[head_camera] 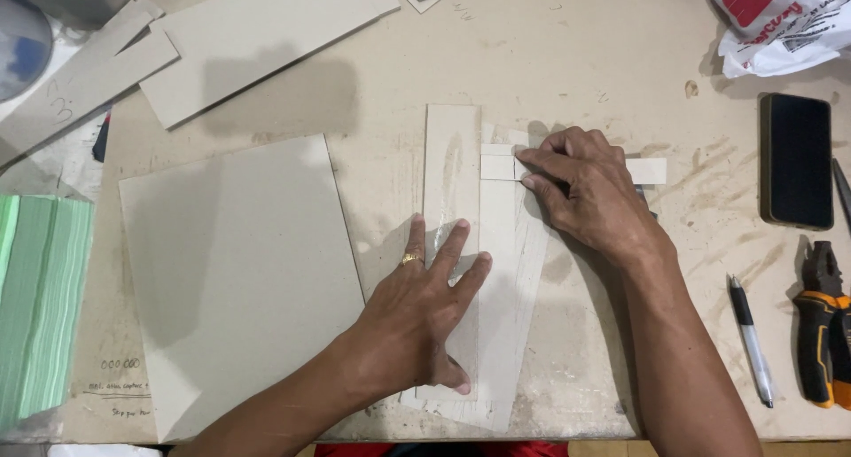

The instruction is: Measuring, marking, and cutting cardboard strips while organizing stacks of printed paper in a print shop.

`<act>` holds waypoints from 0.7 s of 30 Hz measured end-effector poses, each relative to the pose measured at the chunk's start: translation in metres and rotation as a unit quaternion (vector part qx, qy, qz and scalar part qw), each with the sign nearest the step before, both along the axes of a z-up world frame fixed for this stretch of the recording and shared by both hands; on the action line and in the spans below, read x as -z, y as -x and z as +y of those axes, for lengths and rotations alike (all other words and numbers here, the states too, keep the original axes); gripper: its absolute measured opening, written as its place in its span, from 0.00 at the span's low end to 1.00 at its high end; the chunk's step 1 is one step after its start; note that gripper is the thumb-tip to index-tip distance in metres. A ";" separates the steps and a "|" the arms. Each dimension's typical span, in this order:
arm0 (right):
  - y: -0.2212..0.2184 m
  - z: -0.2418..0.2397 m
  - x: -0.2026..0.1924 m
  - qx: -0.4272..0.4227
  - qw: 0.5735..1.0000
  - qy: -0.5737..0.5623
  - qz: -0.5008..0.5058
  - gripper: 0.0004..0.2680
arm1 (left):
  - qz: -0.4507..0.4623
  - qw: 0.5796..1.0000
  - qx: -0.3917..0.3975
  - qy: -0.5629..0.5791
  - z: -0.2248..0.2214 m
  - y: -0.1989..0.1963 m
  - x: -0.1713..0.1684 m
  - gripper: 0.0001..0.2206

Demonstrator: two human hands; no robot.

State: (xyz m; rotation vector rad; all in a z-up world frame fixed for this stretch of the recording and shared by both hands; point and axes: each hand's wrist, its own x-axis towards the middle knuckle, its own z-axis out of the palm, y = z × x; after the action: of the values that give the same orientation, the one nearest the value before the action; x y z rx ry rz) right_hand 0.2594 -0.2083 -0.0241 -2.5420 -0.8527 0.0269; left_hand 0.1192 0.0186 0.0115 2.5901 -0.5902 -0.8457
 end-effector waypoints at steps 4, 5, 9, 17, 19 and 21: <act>0.001 0.000 -0.002 -0.002 1.000 0.004 0.003 0.14 | 0.033 0.999 -0.009 -0.013 -0.001 -0.001 -0.005 0.65; 0.000 0.000 -0.002 -0.005 1.000 0.008 0.000 0.13 | 0.029 0.999 -0.012 -0.006 -0.001 -0.001 -0.004 0.65; 0.002 0.000 -0.001 -0.011 1.000 -0.005 -0.011 0.13 | 0.045 0.999 -0.016 -0.014 -0.002 -0.002 -0.006 0.64; 0.001 0.000 0.001 -0.008 1.000 -0.008 -0.024 0.12 | 0.042 0.999 -0.007 -0.018 -0.001 -0.002 -0.004 0.65; 0.001 0.000 0.003 -0.010 0.999 -0.010 -0.030 0.12 | 0.051 0.998 -0.008 -0.019 -0.002 -0.002 -0.006 0.65; 0.001 0.000 0.002 -0.012 0.999 -0.013 -0.036 0.12 | 0.061 0.998 -0.010 -0.019 -0.002 -0.003 -0.008 0.65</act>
State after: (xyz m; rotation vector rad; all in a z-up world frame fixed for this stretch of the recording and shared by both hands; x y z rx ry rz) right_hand 0.2584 -0.2084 -0.0263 -2.5220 -0.9065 -0.0683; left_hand 0.1219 0.0167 0.0191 2.5516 -0.5178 -1.0087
